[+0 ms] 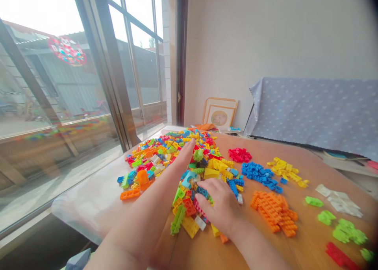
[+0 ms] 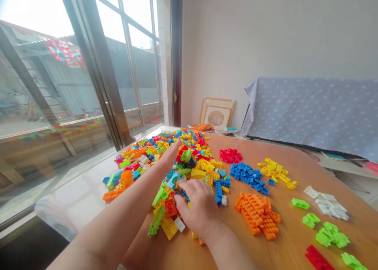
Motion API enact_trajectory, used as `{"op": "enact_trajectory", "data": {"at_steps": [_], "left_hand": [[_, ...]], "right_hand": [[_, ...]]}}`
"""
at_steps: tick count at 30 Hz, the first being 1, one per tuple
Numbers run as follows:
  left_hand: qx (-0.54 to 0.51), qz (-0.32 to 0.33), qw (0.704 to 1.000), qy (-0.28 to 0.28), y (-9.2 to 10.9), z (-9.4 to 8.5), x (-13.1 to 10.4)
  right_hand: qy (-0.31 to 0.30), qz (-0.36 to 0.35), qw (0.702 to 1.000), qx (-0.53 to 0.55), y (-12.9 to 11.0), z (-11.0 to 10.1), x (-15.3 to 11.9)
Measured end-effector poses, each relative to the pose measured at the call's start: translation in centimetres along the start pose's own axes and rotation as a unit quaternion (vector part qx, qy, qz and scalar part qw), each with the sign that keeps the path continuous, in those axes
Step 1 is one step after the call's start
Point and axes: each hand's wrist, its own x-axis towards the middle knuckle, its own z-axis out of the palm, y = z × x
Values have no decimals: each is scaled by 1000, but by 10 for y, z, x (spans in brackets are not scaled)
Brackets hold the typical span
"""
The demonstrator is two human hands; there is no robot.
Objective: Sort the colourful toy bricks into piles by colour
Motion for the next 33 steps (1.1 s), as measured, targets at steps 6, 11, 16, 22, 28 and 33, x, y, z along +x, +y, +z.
{"op": "enact_trajectory", "data": {"at_steps": [6, 11, 16, 22, 28, 33], "left_hand": [[-94, -14, 995, 36, -2, -44, -3], [-137, -27, 989, 48, -7, -62, -12], [-133, -17, 991, 13, -5, -71, -26], [-42, -9, 998, -38, 4, -76, -38], [109, 18, 990, -92, 1, -89, -41], [264, 42, 937, -226, 9, -99, -54]], "right_hand": [[-169, -126, 977, 13, -44, 7, -11], [-207, -94, 973, -27, -36, 16, -9], [-183, -52, 980, -57, -16, 20, -3], [-132, -9, 985, -107, 4, 28, 6], [-84, 32, 989, -118, 23, 37, 14], [-38, 38, 994, -97, 30, 38, 14]]}}
